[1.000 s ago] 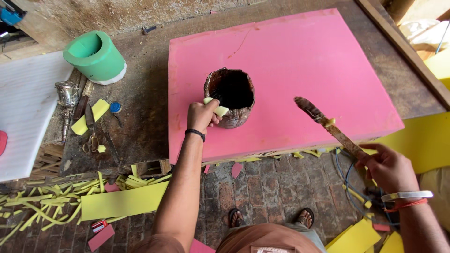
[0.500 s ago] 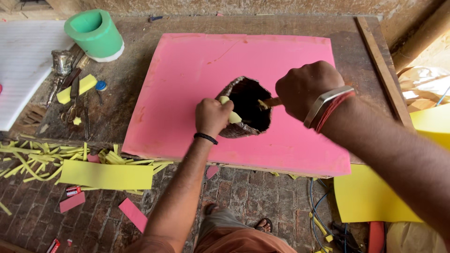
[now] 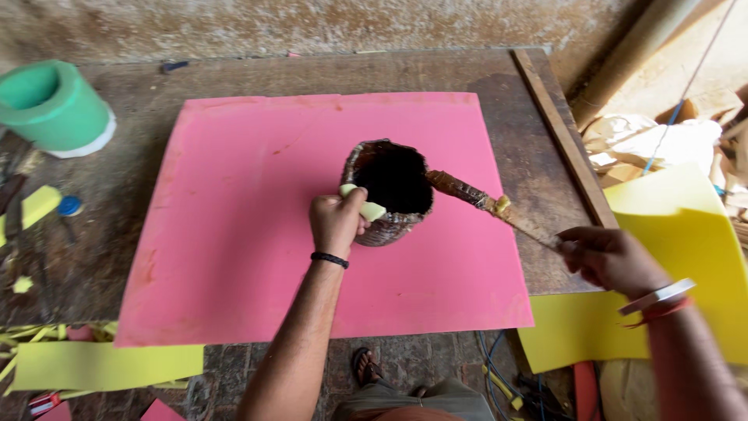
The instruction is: The person applies dark adhesive to the edges of a yellow foam piece using a brush, then presses it onto a pink foam base. They smooth the foam, cut a strip with a knife, and later apply adhesive to a pink foam sheet.
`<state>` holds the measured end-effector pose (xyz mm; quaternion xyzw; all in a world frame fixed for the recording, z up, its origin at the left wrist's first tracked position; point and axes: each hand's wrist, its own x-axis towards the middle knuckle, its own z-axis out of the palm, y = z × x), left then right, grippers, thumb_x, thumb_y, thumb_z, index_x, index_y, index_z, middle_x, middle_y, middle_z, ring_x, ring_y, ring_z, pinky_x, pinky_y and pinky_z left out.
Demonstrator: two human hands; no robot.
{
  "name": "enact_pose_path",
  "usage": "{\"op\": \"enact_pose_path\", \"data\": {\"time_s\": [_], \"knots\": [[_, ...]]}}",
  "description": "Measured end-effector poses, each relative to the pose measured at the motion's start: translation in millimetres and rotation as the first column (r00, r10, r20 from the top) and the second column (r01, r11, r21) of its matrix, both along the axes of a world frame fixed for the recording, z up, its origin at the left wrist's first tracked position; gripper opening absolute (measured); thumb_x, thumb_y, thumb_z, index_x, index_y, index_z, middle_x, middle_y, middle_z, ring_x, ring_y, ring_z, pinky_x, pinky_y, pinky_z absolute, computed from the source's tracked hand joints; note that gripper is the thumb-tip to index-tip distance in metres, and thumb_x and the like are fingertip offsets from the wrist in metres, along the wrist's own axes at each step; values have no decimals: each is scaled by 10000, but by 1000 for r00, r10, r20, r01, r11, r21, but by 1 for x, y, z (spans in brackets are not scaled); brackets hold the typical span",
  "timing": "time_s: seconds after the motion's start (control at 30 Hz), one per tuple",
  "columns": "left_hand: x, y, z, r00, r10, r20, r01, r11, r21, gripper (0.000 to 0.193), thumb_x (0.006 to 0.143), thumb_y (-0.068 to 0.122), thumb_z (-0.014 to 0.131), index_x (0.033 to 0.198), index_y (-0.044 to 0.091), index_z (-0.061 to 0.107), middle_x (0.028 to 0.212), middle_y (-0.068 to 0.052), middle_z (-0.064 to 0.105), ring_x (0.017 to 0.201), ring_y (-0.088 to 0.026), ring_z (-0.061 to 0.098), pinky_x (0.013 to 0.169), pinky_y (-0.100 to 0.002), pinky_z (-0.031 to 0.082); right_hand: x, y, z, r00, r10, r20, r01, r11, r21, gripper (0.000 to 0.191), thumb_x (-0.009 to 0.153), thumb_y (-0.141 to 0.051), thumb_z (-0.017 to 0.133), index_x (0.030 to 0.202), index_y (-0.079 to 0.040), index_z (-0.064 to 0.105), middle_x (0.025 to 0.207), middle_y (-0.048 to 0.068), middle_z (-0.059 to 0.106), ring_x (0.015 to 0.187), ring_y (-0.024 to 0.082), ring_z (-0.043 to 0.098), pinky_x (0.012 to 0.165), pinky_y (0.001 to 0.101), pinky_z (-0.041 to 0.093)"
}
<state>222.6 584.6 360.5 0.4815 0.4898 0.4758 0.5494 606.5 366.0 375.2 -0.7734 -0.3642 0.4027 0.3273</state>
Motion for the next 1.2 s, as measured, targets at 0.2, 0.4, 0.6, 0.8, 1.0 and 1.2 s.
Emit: {"op": "enact_pose_path", "data": {"time_s": [0.2, 0.4, 0.6, 0.8, 1.0, 1.2], "knots": [[36, 5, -6, 998, 55, -8, -56, 998, -40, 340, 869, 176, 733, 597, -12, 651, 483, -80, 612, 361, -110, 523, 358, -267, 399, 27, 49, -78, 983, -63, 172, 72, 996, -50, 287, 955, -277, 688, 1163, -91, 754, 773, 66, 733, 553, 132, 629, 473, 308, 491], [75, -11, -23, 981, 189, -38, -192, 977, -95, 305, 868, 182, 746, 643, -10, 674, 505, -92, 624, 366, -113, 528, 357, -273, 398, 114, 164, -140, 907, -54, 418, 32, 998, 58, 394, 978, -467, 687, 1131, -111, 757, 818, 85, 779, 727, 175, 745, 719, 353, 569], [82, -20, -14, 925, 331, -189, -353, 930, -99, 261, 880, 174, 741, 702, -9, 683, 553, -84, 645, 394, -112, 545, 364, -269, 402, 150, 261, -164, 824, -47, 565, -34, 991, 132, 279, 996, -420, 642, 1063, -182, 772, 802, 70, 766, 694, 209, 718, 651, 386, 571], [87, -19, -4, 884, 391, -257, -419, 905, -66, 269, 877, 179, 742, 696, -10, 682, 553, -82, 642, 410, -109, 564, 373, -264, 411, 134, 115, -184, 727, 83, 681, -187, 979, 81, 322, 1016, -462, 614, 937, -187, 762, 666, 11, 726, 443, 124, 604, 412, 337, 474], [109, -17, -5, 859, 398, -321, -425, 905, -14, 329, 872, 214, 748, 647, -16, 677, 521, -82, 627, 402, -118, 570, 384, -271, 433, 158, 164, -168, 669, 86, 739, -192, 979, 61, 321, 1078, -425, 594, 973, -175, 767, 720, 67, 733, 543, 186, 656, 457, 359, 508], [110, -26, 1, 820, 409, -400, -444, 896, 6, 388, 891, 242, 745, 632, -38, 678, 506, -101, 623, 398, -139, 579, 389, -280, 456, 160, 294, -165, 683, -111, 722, -108, 962, 251, 167, 899, -392, 687, 978, -268, 766, 899, 115, 767, 835, 370, 726, 688, 481, 569]]}}
